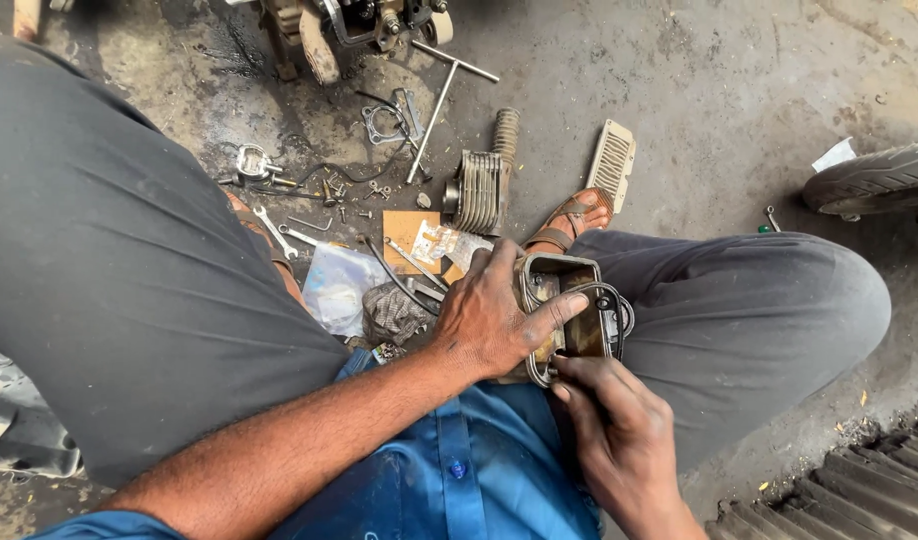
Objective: The person sits on the ground holding a scooter engine rocker cover, scraping the gasket surface with a small tool and pliers, then squeezes sealant from a small tube around the cover's edge while another person kneels beside a disassembled engine on the ground.
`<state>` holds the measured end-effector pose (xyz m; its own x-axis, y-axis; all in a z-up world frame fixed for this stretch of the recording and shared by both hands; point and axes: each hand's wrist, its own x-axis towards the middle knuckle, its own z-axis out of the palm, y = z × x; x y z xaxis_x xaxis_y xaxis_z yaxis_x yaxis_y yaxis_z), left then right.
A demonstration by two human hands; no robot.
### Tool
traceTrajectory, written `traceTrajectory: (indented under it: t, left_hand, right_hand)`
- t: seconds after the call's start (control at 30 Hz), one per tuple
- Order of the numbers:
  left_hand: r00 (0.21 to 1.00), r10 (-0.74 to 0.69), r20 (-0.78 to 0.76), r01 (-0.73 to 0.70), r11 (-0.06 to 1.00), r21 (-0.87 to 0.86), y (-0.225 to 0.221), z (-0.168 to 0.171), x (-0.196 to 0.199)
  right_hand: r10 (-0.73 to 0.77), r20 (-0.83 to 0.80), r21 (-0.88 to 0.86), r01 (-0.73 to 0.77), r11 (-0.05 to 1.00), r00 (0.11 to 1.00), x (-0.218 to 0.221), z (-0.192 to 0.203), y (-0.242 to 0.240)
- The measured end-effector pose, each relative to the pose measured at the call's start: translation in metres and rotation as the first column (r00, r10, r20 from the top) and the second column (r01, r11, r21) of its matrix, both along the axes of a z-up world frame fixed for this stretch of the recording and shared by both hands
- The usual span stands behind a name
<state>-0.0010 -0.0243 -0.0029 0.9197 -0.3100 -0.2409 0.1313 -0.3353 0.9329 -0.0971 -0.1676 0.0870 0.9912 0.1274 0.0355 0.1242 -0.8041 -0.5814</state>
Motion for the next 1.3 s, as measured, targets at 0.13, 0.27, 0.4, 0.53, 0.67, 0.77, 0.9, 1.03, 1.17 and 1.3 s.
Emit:
traceTrajectory:
  t: [0.13,0.27,0.4,0.53,0.67,0.77,0.9,1.03,1.17,1.3]
  left_hand:
    - [0.999,0.038,0.032,-0.037,0.999,-0.014,-0.001,-0.007,-0.001]
    - [1.0,0.026,-0.003,-0.026,1.0,0.01,-0.001,-0.001,0.002]
    - [0.999,0.018,-0.031,-0.018,1.0,0.009,-0.002,-0.003,0.001]
    - [0.999,0.032,0.017,-0.033,0.999,0.029,-0.005,-0.009,-0.001]
    - [1.0,0.022,-0.009,-0.022,0.999,0.026,-0.004,-0.006,-0.001]
    - [0.999,0.031,-0.017,-0.031,0.999,0.012,-0.003,-0.006,0.0]
    - [0.999,0.039,0.011,-0.039,0.999,0.003,-0.001,-0.003,0.0]
    - [0.999,0.032,0.032,-0.031,0.999,-0.012,0.0,-0.006,-0.002]
    - [0.993,0.061,0.106,-0.052,0.996,-0.078,0.003,-0.008,-0.002]
    - [1.0,0.016,-0.012,-0.017,0.994,-0.106,0.006,0.0,-0.001]
  right_hand:
    - [-0.124,0.017,0.02,0.124,0.992,0.992,-0.014,-0.007,0.003]
    - [-0.028,0.136,-0.06,0.037,0.998,0.99,-0.015,-0.012,0.005]
    - [0.086,0.257,-0.143,-0.05,0.988,0.963,-0.015,-0.019,0.003]
    - [0.056,0.265,-0.158,-0.015,0.987,0.963,-0.013,-0.022,0.002]
    - [0.014,0.23,-0.144,0.02,0.989,0.973,-0.013,-0.024,0.001]
    - [0.021,0.248,-0.129,0.012,0.992,0.969,-0.011,-0.018,0.002]
    - [-0.02,0.147,0.034,0.015,0.999,0.989,-0.008,-0.008,0.002]
    - [-0.095,0.052,0.069,0.091,0.993,0.994,-0.006,-0.008,-0.004]
    - [-0.306,-0.22,0.268,0.359,0.894,0.926,-0.008,-0.016,-0.018]
    - [-0.326,-0.329,0.419,0.447,0.791,0.886,-0.01,-0.011,-0.022]
